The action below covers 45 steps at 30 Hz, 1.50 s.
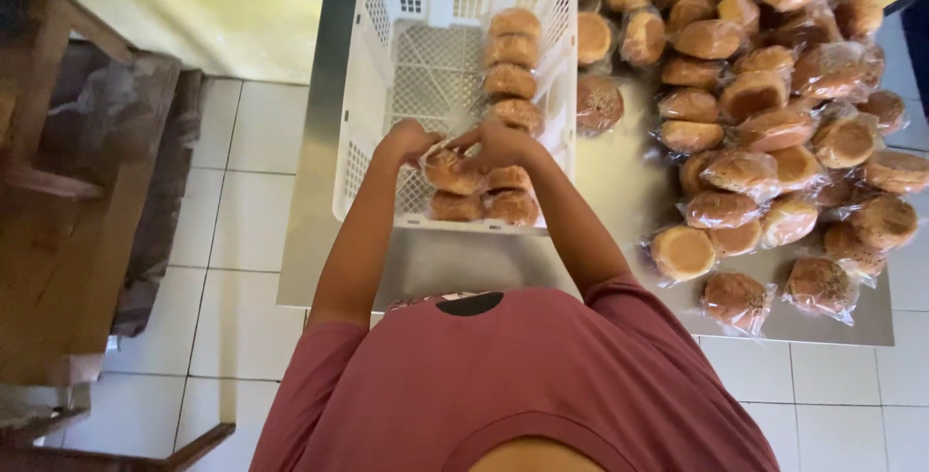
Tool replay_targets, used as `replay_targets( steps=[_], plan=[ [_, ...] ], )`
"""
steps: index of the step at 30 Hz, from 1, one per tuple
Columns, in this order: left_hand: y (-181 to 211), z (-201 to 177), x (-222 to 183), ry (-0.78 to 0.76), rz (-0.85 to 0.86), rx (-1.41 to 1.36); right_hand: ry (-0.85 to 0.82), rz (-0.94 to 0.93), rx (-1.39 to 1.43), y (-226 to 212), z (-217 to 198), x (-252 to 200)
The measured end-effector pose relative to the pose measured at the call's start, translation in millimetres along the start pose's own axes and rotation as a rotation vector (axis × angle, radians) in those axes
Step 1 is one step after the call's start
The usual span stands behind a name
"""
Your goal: The person organizes wrapped bread rolls by placing them into a white plastic crate on a metal table.
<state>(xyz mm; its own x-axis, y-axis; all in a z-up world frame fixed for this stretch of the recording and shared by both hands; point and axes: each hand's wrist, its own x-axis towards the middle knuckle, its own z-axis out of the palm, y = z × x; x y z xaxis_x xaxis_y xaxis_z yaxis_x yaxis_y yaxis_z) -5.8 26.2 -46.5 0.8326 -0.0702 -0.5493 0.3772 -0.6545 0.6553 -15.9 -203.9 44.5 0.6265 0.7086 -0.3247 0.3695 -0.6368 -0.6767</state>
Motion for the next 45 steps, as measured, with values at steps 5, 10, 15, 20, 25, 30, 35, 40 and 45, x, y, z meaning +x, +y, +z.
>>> replay_targets(
  steps=[5,10,15,20,25,30,35,40,45],
  plan=[
    [23.3,-6.4,-29.5,-0.201,0.006,0.128,0.007,0.049,-0.152,47.8,21.6,27.0],
    [-1.3,19.5,3.1,-0.490,0.020,0.048,-0.020,-0.051,-0.304,94.9,51.1,60.3],
    [9.5,34.0,2.3,-0.410,-0.029,0.151,0.013,-0.130,-0.554,78.2,53.4,52.7],
    [13.2,40.5,6.2,-0.357,-0.036,0.198,0.109,0.043,-0.432,97.5,66.9,61.5],
    [33.3,29.0,-20.9,-0.322,-0.063,0.193,0.368,-0.001,-0.231,66.5,36.2,42.3],
    [-4.5,50.6,33.5,-0.235,0.063,0.467,0.761,0.107,0.076,12.0,-1.1,8.0],
    [-4.5,49.9,39.6,-0.141,0.092,0.527,0.858,-0.027,0.130,22.8,-4.6,12.7],
    [-7.1,46.1,44.3,-0.135,0.094,0.503,0.878,-0.044,0.201,-4.3,-10.4,4.1],
    [3.6,35.0,24.6,-0.174,0.085,0.427,0.933,-0.143,0.271,-5.2,-12.0,4.0]
  ],
)
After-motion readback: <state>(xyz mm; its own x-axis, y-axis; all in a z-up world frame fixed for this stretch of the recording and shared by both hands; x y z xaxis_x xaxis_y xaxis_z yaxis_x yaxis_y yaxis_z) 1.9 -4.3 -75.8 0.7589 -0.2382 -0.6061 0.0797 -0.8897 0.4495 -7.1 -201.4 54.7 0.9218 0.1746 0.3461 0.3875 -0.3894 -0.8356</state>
